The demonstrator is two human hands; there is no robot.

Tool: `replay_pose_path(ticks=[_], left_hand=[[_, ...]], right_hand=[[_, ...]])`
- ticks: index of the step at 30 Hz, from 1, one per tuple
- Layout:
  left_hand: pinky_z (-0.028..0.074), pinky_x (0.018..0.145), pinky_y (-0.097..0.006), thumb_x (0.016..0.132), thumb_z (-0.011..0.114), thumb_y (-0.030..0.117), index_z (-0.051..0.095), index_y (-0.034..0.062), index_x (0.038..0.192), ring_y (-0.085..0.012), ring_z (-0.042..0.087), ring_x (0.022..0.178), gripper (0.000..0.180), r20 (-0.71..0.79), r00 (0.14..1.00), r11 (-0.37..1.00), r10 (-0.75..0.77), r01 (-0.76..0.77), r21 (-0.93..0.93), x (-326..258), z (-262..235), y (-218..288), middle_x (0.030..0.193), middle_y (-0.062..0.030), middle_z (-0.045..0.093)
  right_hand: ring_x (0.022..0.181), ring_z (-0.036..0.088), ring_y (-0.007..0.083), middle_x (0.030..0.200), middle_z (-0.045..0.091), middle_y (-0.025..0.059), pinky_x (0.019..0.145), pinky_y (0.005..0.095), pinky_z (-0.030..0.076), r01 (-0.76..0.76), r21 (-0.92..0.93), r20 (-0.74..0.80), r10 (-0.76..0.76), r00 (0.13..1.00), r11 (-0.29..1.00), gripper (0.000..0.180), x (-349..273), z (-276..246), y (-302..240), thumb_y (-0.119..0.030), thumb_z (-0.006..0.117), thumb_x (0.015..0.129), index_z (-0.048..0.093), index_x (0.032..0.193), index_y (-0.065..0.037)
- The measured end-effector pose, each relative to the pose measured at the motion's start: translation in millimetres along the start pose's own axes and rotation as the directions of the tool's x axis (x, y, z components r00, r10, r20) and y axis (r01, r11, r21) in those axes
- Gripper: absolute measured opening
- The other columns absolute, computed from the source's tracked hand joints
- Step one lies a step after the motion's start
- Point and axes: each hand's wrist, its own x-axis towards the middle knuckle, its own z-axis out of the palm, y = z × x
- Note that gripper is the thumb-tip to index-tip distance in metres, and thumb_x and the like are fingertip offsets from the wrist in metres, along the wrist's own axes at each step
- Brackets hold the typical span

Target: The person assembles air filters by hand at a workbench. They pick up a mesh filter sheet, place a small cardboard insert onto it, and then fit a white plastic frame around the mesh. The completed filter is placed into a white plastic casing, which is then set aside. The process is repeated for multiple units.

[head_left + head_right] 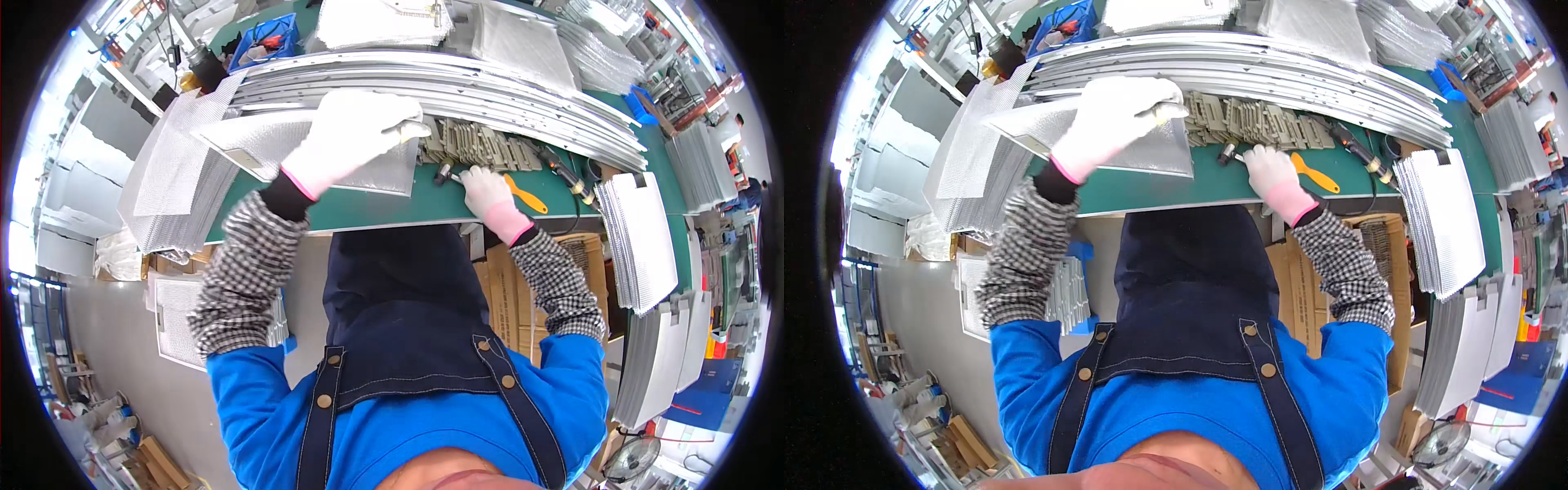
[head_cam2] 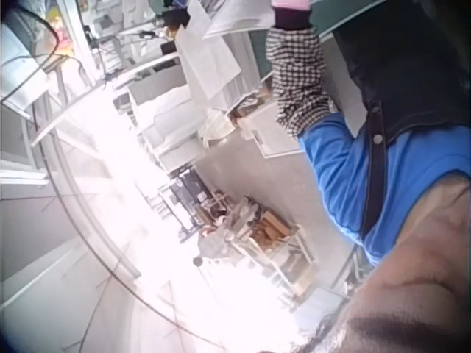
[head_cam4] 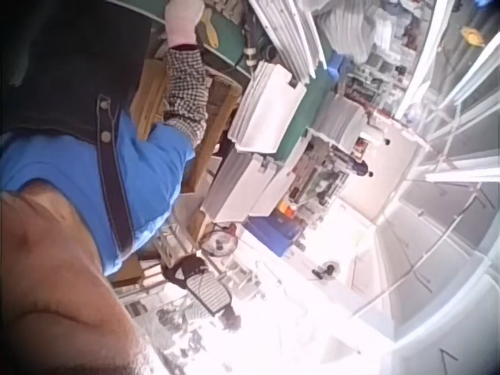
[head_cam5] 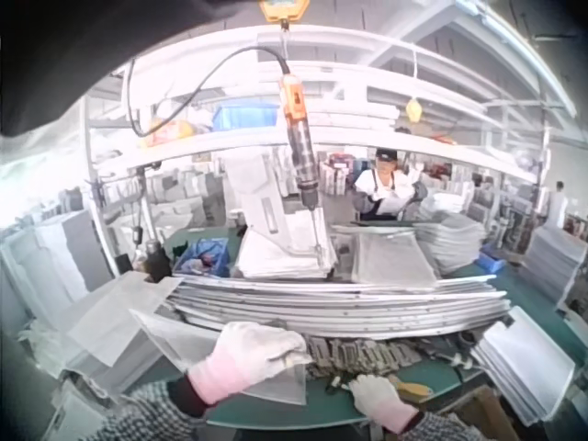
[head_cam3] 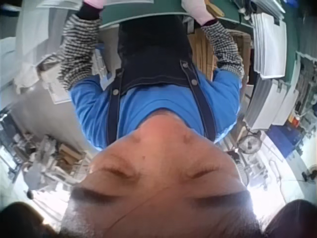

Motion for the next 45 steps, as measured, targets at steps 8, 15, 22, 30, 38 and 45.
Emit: replay_pose_path(ticks=[8, 15, 22, 30, 38, 45], left_hand=[[0.041, 0.095, -0.049, 0.073, 0.081, 0.052, 0.071, 0.0185, 0.11, -0.0292, 0.057, 0.106, 0.051, -0.338, 0.914, 0.907, -0.225, 0.324, 0.27, -8.0, 44.4, 23.4, 0.105, -0.0071, 0.063], [0.04, 0.09, -0.046, 0.067, 0.085, 0.044, 0.066, 0.0147, 0.101, -0.0275, 0.056, 0.094, 0.048, -0.298, 0.897, 0.898, -0.327, 0.394, 0.199, -10.1, 46.0, 26.5, 0.091, -0.0065, 0.056], [0.039, 0.089, -0.047, 0.068, 0.084, 0.039, 0.065, 0.0129, 0.096, -0.0292, 0.055, 0.091, 0.043, -0.357, 0.879, 0.901, -0.315, 0.395, 0.178, -12.8, 48.8, 30.1, 0.091, -0.0073, 0.054], [0.037, 0.088, -0.048, 0.071, 0.081, 0.04, 0.062, 0.0114, 0.095, -0.0307, 0.053, 0.091, 0.042, -0.384, 0.886, 0.918, -0.261, 0.351, 0.186, -15.5, 57.9, 23.1, 0.091, -0.009, 0.053], [0.038, 0.091, -0.049, 0.07, 0.081, 0.041, 0.064, 0.0121, 0.099, -0.0308, 0.053, 0.094, 0.045, -0.385, 0.895, 0.929, -0.225, 0.316, 0.191, -9.6, 67.5, 15.9, 0.093, -0.0088, 0.054], [0.037, 0.094, -0.05, 0.069, 0.082, 0.041, 0.064, 0.0113, 0.103, -0.031, 0.053, 0.096, 0.05, -0.352, 0.912, 0.942, -0.212, 0.286, 0.173, -7.5, 65.3, 11.9, 0.096, -0.0089, 0.055]], right_hand=[[0.102, 0.07, 0.0374, 0.105, 0.071, 0.0239, 0.089, 0.0424, 0.054, -0.066, 0.641, 0.011, 0.077, 0.997, 0.765, 0.037, 32.6, -171.4, -10.8, -0.024, 0.061, 0.097, 0.063, 0.126, -0.002], [0.09, 0.071, 0.0277, 0.12, 0.071, 0.0148, 0.077, 0.0341, 0.058, 0.526, -0.026, -0.339, -0.502, 0.796, 0.85, 0.03, 72.1, -266.4, -7.3, -0.018, 0.063, 0.095, 0.071, 0.123, -0.009], [0.081, 0.07, 0.0243, 0.124, 0.071, 0.0125, 0.07, 0.0346, 0.058, 0.55, 0.169, -0.265, -0.5, 0.825, 0.818, 0.031, 79.2, -293.5, -17.6, -0.011, 0.063, 0.092, 0.071, 0.121, -0.009], [0.097, 0.072, 0.0253, 0.123, 0.071, 0.0114, 0.083, 0.0391, 0.058, 0.517, -0.127, -0.268, -0.531, 0.804, 0.846, 0.033, 58.7, -266.2, -24.7, -0.015, 0.066, 0.09, 0.071, 0.123, -0.01], [0.094, 0.073, 0.0306, 0.122, 0.072, 0.0128, 0.081, 0.0394, 0.057, 0.132, 0.275, -0.235, -0.067, 0.97, 0.952, 0.035, 35.9, -209.3, -9.8, -0.025, 0.068, 0.096, 0.07, 0.126, -0.008], [0.053, 0.038, 0.0059, 0.066, 0.043, -0.0037, 0.047, 0.0219, 0.032, 0.448, 0.84, -0.172, 0.633, 0.755, -0.306, 0.032, 28.4, -147.4, -72.4, -0.033, 0.046, 0.11, 0.05, 0.091, -0.008]])
